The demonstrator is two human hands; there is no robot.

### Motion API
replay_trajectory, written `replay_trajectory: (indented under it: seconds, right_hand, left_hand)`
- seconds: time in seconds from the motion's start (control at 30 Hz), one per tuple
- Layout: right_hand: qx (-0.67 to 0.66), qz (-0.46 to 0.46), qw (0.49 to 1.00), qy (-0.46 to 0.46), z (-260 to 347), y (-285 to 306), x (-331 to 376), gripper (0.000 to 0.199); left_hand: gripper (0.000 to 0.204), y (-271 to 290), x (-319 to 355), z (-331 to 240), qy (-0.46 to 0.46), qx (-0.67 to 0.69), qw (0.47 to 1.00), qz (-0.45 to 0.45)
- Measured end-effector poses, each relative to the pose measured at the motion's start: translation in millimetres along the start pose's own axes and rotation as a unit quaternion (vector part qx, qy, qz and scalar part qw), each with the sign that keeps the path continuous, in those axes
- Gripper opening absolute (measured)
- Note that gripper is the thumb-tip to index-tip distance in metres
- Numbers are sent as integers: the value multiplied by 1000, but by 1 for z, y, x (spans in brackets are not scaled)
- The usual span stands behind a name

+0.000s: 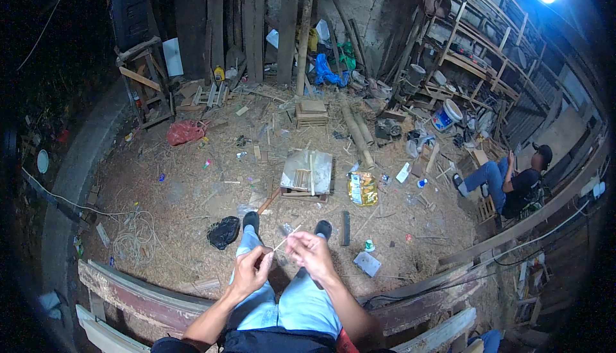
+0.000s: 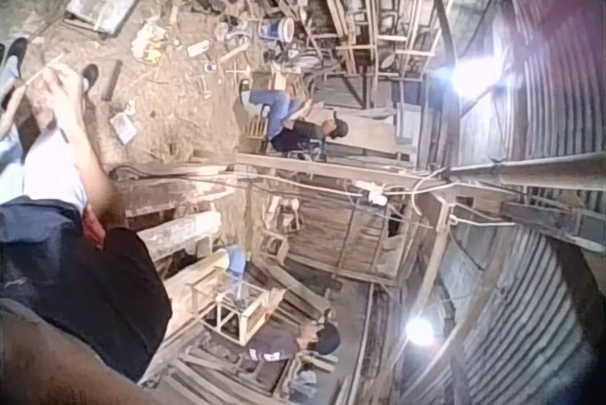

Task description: The person assembles a small wooden structure by inserting thin wooden sticks into a pre-drilled base and securing a cross-member piece.

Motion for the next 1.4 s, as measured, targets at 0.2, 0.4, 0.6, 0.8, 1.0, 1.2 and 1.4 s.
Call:
replay_trajectory:
  seconds: [0.2,0.4,0.6,0.8,1.0,1.2,1.4]
  right_hand:
    - [31,30,999,-11,7,-5,3,15]
    - [-7,24,1000,-15,8,-4,2,12]
    - [-28,-163,986,36,19,62,-18,13]
    - [86,0,996,21,29,-3,4,23]
    - [36,-27,998,38,30,-1,-8,15]
    - [37,4,999,1,23,-1,-8,15]
    - [56,-37,998,9,20,4,-6,15]
  left_hand:
    - [6,1,0,-6,-4,-2,1000,4]
    - [8,0,1,2,25,26,999,16]
    - [11,4,3,4,38,51,998,-6]
    - [10,1,-1,40,135,249,958,-43]
    - [11,-4,0,22,113,180,977,-15]
    - [11,1,2,18,91,139,986,-5]
    - [11,1,6,23,122,183,976,9]
Point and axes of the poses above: each hand's wrist, its own x-axis away from the middle knuckle, its own y-axis out of the back of the hand, z = x × y, the point moved 6 cm from there along -x, towards the middle knuckle, and after that the axes turned 15 degrees about x, right-handed, at the moved point
